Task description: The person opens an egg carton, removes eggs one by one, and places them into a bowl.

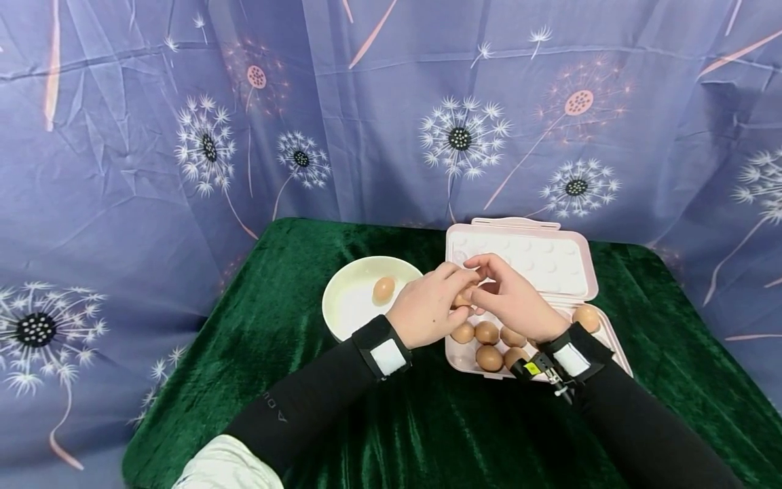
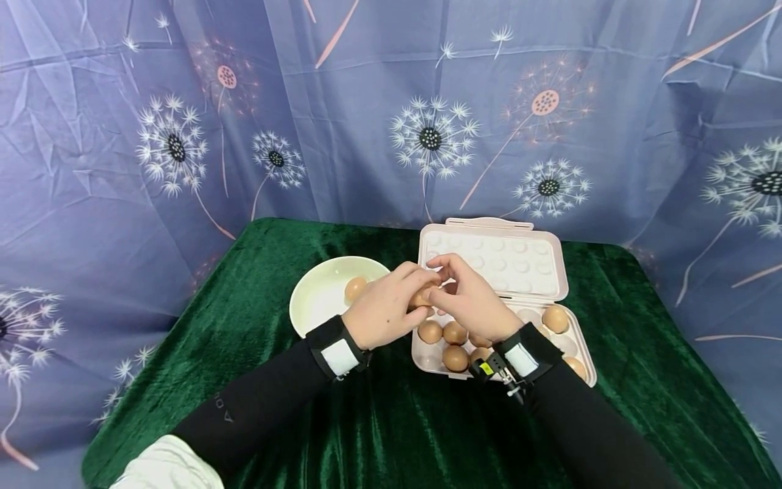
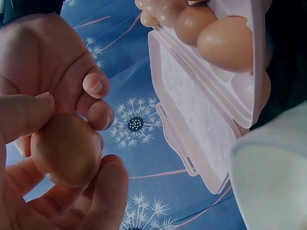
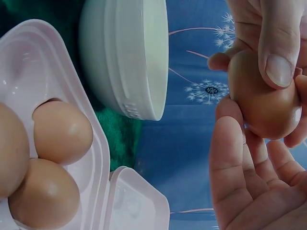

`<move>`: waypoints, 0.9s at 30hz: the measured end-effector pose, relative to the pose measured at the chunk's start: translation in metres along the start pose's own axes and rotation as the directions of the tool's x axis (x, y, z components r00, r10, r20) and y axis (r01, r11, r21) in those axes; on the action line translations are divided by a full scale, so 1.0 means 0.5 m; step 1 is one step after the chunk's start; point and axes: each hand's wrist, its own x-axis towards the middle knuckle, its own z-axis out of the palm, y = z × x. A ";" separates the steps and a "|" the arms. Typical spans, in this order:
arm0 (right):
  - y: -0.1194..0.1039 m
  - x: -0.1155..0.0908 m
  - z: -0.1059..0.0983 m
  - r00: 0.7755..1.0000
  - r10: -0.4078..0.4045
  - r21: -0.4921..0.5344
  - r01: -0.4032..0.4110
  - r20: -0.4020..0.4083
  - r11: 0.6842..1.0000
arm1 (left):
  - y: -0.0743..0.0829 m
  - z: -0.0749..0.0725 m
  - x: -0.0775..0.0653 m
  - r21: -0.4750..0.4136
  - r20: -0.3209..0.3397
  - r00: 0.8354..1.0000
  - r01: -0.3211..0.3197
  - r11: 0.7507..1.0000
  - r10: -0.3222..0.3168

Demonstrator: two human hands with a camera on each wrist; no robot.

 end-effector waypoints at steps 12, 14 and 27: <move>0.008 0.002 0.004 1.000 -0.021 -0.037 0.022 0.012 0.999 | -0.028 -0.024 -0.003 0.103 0.011 1.000 -0.017 0.995 0.016; 0.011 0.001 0.003 1.000 -0.013 -0.042 0.013 0.008 0.999 | -0.038 -0.029 -0.003 0.125 0.026 1.000 0.001 0.992 -0.004; 0.032 -0.009 -0.007 0.999 0.041 -0.107 -0.044 -0.031 0.993 | -0.111 -0.043 0.007 0.262 0.119 0.987 0.076 0.962 -0.111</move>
